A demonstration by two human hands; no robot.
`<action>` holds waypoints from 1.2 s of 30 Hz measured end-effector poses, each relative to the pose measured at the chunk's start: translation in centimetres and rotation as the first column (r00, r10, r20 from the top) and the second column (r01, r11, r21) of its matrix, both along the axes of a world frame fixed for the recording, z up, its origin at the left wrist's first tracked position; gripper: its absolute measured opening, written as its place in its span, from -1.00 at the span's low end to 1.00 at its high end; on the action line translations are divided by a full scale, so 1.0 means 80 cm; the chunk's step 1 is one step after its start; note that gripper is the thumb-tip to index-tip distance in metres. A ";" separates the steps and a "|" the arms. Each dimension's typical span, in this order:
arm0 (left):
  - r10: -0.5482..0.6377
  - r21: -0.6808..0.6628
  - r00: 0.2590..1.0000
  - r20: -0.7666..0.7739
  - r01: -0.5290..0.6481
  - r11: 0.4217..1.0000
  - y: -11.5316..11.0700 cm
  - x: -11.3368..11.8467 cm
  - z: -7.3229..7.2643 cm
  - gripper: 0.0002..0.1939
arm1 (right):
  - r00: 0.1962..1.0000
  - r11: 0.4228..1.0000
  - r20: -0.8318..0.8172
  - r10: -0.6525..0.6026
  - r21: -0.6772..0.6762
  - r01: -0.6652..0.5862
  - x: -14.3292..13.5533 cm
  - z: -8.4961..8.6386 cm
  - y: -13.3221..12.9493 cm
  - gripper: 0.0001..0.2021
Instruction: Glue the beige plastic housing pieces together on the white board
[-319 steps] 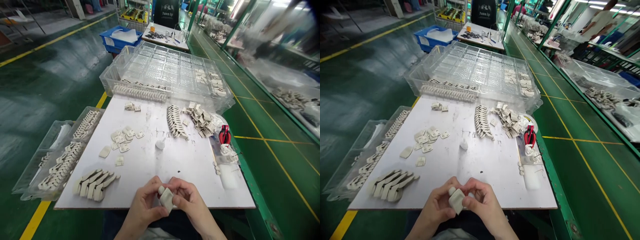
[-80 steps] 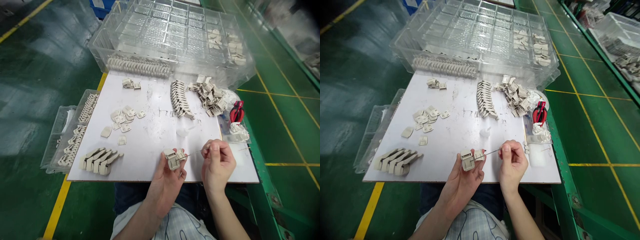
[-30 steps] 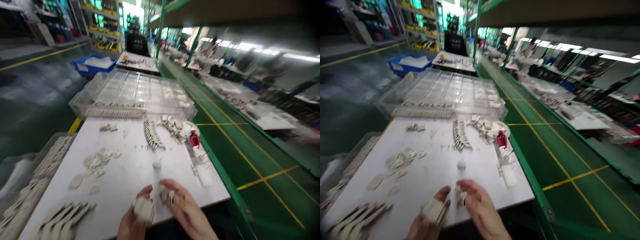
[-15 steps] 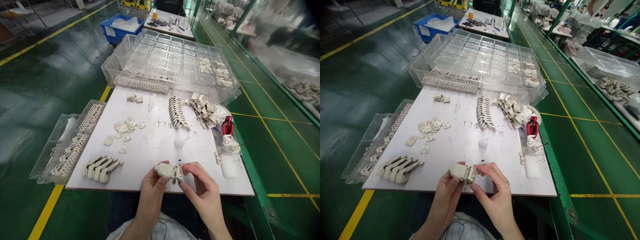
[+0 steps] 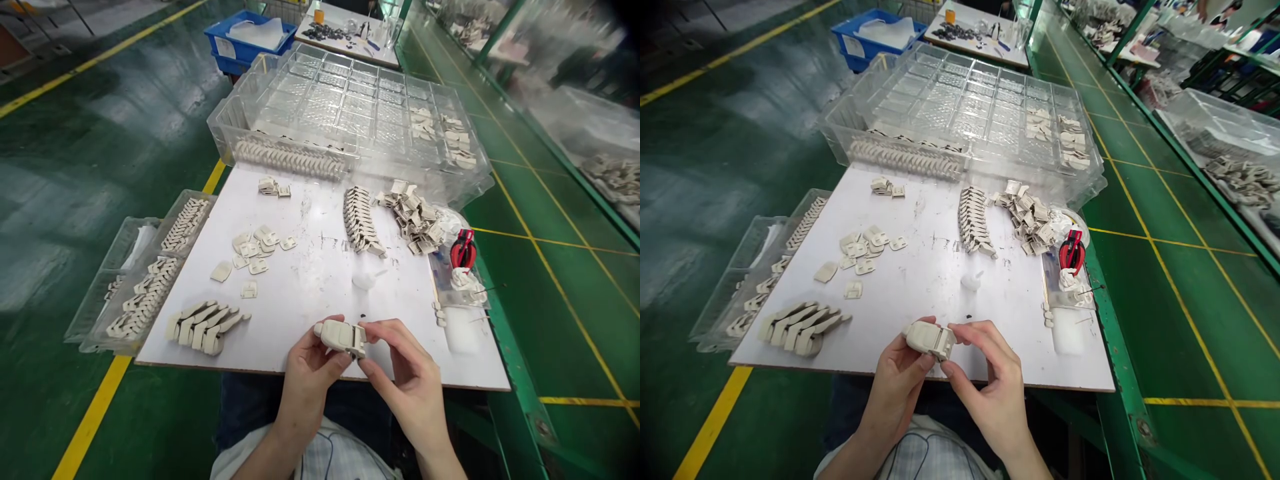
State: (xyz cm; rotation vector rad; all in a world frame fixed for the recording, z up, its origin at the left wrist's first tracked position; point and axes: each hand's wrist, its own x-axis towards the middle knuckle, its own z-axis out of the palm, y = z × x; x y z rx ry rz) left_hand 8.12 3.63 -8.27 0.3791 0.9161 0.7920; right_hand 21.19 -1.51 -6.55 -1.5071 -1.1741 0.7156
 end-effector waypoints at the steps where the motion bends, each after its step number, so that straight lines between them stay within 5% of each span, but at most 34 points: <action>1: -0.010 0.011 1.000 0.000 0.010 1.000 0.000 -0.001 0.000 -0.40 | 1.000 1.000 0.005 0.011 0.003 -0.011 0.001 0.000 0.000 -0.71; 11: -0.014 0.083 1.000 0.006 0.013 0.996 0.003 0.005 0.002 -0.54 | 0.999 0.998 0.000 0.037 -0.049 -0.037 0.002 0.006 0.003 -0.74; 16: 0.035 0.264 0.993 -0.111 -0.005 0.965 0.001 0.001 0.007 -0.63 | 0.973 0.987 -0.192 -0.129 -0.115 0.108 -0.009 -0.002 0.002 -0.72; 18: 0.048 0.473 0.967 -0.250 0.079 0.877 -0.003 -0.006 0.006 -0.70 | 0.928 0.981 -0.337 -0.158 -0.163 0.108 -0.013 -0.006 0.001 -0.69; 21: 0.203 0.770 0.888 -0.413 0.221 0.598 -0.005 -0.014 0.001 -0.65 | 0.815 0.976 -0.562 -0.142 -0.219 0.018 -0.021 -0.011 0.000 -0.66; 25: 0.480 0.915 0.786 -0.389 0.268 0.303 0.001 -0.017 -0.006 -0.53 | 0.701 0.961 -0.683 -0.205 -0.275 0.013 -0.035 -0.012 0.002 -0.60; 28: 0.497 0.927 0.784 -0.373 0.299 0.225 0.009 -0.019 -0.011 -0.54 | 0.693 0.960 -0.688 -0.216 -0.278 0.024 -0.037 -0.014 0.003 -0.60; 36: 0.518 0.916 0.758 -0.396 0.369 0.159 0.019 -0.026 -0.012 -0.71 | 0.724 0.965 -0.674 -0.147 -0.259 -0.044 -0.030 -0.023 0.005 -0.68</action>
